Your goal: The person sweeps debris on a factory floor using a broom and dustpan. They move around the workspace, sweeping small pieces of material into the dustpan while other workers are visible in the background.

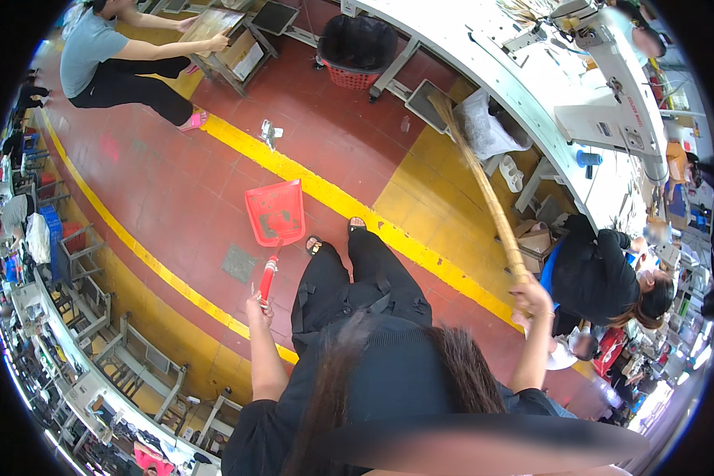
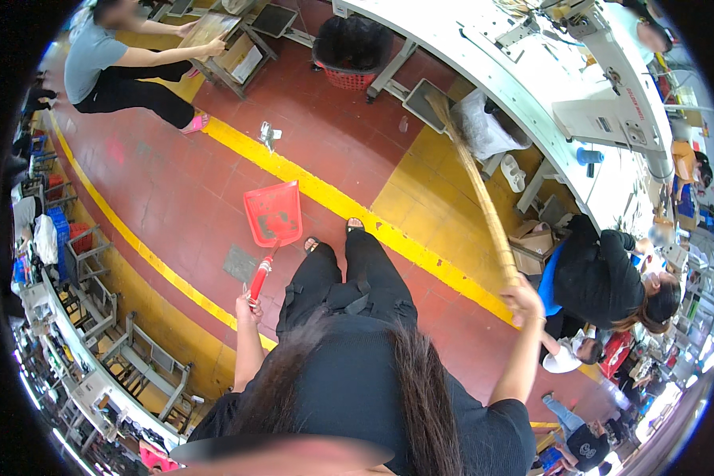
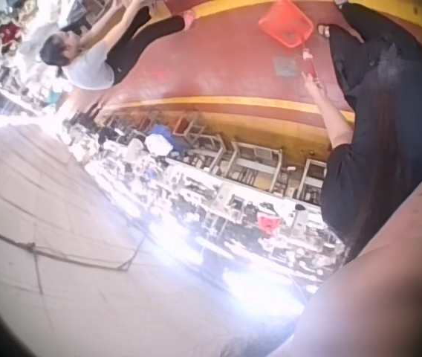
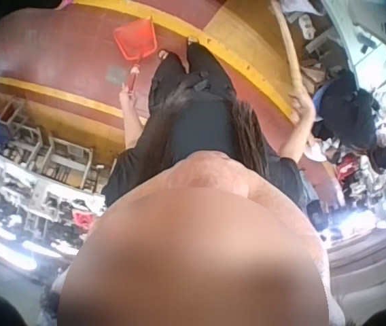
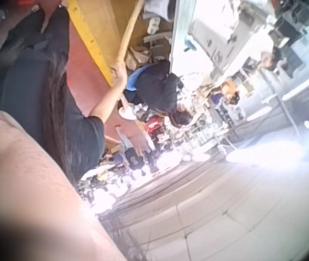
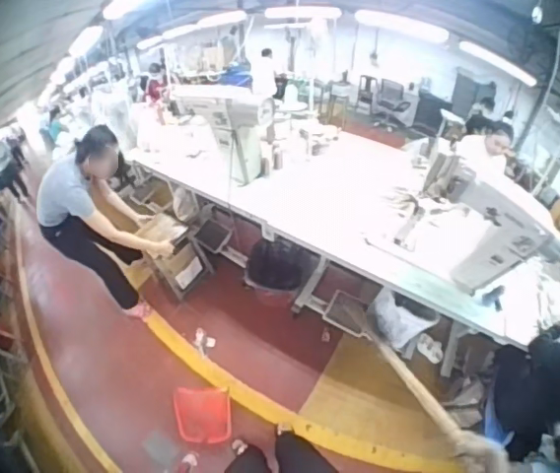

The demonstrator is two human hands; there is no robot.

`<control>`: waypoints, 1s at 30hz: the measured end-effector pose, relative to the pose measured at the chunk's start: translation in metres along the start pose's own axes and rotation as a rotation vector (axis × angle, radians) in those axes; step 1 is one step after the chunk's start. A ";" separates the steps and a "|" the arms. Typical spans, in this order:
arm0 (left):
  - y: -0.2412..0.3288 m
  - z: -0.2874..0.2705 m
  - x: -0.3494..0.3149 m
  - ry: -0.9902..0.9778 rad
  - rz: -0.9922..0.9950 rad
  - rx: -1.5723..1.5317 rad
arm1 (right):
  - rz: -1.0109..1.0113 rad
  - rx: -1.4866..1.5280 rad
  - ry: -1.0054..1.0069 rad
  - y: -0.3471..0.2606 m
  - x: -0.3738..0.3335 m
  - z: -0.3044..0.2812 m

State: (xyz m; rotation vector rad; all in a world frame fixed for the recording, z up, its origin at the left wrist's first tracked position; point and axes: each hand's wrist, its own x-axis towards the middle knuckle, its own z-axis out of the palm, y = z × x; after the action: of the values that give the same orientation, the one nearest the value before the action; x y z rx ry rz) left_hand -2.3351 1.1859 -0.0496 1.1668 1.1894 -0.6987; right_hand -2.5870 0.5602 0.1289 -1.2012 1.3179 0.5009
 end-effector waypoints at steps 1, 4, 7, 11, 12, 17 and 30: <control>-0.001 0.004 0.000 0.024 0.007 -0.002 | 0.009 -0.097 -0.011 0.005 0.031 0.029; -0.001 0.008 0.000 0.041 -0.017 -0.027 | 0.122 -0.001 -0.041 0.017 0.107 0.109; 0.005 0.003 -0.006 0.042 0.016 -0.010 | 0.189 0.017 -0.130 0.018 0.132 0.136; 0.018 -0.007 -0.012 0.037 -0.038 0.000 | 0.202 0.006 -0.156 0.011 0.097 0.099; 0.021 -0.009 -0.011 0.063 -0.028 0.023 | 0.179 -0.018 -0.127 0.013 0.085 0.089; 0.043 -0.020 0.002 -0.031 0.051 0.189 | 0.240 0.080 0.004 0.071 0.015 0.063; 0.083 -0.012 -0.007 -0.008 -0.135 0.379 | 0.310 1.158 0.193 0.207 0.055 0.134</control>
State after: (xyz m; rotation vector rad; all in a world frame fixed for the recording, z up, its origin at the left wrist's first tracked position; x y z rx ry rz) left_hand -2.2662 1.2208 -0.0165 1.4018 1.1671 -1.0636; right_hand -2.6873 0.7351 -0.0239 -0.0793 1.5972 -0.2039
